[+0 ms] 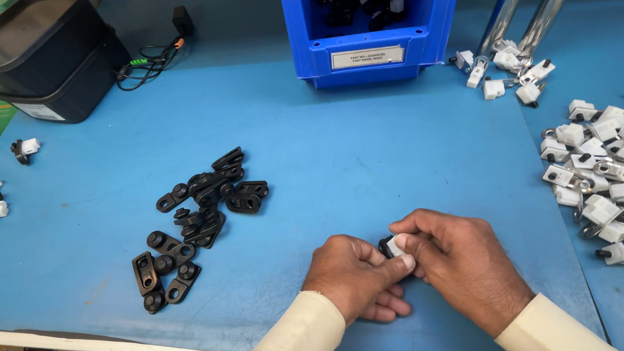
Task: The person repeatedly picks a black plastic bracket and a white electrical component, aligns them, and presses them together to form an assembly. The person places each completed assembly into a blue bin and continues the process with new parts from the piles on the table.
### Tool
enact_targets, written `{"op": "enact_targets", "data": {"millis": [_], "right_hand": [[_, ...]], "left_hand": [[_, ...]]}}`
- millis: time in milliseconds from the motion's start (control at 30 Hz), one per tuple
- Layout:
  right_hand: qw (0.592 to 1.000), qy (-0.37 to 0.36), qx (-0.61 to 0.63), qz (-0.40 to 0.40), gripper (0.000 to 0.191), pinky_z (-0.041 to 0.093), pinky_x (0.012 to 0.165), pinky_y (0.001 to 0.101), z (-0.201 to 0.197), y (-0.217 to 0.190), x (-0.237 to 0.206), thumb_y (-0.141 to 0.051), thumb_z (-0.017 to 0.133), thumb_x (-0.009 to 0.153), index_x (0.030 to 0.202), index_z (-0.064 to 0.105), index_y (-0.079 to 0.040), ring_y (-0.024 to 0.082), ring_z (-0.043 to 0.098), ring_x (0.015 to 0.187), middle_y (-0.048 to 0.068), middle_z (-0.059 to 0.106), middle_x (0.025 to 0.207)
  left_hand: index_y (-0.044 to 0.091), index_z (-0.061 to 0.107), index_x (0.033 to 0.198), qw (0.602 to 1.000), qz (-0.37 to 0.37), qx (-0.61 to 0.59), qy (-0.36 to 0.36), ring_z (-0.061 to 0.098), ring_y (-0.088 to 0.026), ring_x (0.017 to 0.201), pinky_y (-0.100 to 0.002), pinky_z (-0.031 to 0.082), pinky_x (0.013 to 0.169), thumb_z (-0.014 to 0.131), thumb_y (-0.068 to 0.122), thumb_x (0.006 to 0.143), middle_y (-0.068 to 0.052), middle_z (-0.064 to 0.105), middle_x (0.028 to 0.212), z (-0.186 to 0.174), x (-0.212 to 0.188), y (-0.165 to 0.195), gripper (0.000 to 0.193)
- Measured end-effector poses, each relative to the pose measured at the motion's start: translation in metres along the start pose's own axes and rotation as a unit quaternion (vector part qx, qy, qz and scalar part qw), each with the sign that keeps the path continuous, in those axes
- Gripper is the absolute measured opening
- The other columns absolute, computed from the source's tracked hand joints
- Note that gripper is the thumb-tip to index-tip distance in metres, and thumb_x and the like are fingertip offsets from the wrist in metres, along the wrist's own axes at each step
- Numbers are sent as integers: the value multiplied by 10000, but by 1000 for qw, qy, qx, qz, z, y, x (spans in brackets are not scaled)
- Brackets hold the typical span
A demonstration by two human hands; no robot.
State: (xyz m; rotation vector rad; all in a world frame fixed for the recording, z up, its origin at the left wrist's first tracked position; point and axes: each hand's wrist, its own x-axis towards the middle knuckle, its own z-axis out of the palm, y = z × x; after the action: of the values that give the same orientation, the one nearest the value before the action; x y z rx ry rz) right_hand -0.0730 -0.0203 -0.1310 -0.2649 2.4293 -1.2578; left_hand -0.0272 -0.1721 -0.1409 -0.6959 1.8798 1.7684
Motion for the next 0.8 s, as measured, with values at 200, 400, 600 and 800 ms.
{"op": "enact_targets", "data": {"millis": [200,400,600,800], "right_hand": [[1000,3,-10,19,273,623,632,276,6,-6,-4,-215,683,925,1168,769,-126,106,741,660,21,806,812],[997,12,-72,25,282,595,598,294,12,-11,-9,-234,714,920,1184,758,-146,121,718,618,63,784,735],[1000,11,-10,17,288,575,560,293,16,-2,-6,-221,732,896,1162,763,-114,105,675,574,40,752,699],[958,-33,265,109,273,494,545,276,9,16,0,-229,705,910,1083,740,-20,124,609,614,38,711,762]], "left_hand": [[-28,689,890,1000,-10,-25,3,790,-244,723,-306,664,578,652,174,976,-164,750,857,-4,4,-6,223],[-29,686,890,999,0,-32,-4,789,-247,726,-321,665,588,624,157,985,-158,748,875,-4,3,-13,218],[-14,684,882,1000,6,-8,-13,793,-214,732,-300,665,596,752,174,914,-144,773,863,-7,0,-14,203],[22,654,891,997,-7,-79,9,773,-225,753,-315,642,604,732,165,926,-134,753,891,-5,-1,-21,167]]}}
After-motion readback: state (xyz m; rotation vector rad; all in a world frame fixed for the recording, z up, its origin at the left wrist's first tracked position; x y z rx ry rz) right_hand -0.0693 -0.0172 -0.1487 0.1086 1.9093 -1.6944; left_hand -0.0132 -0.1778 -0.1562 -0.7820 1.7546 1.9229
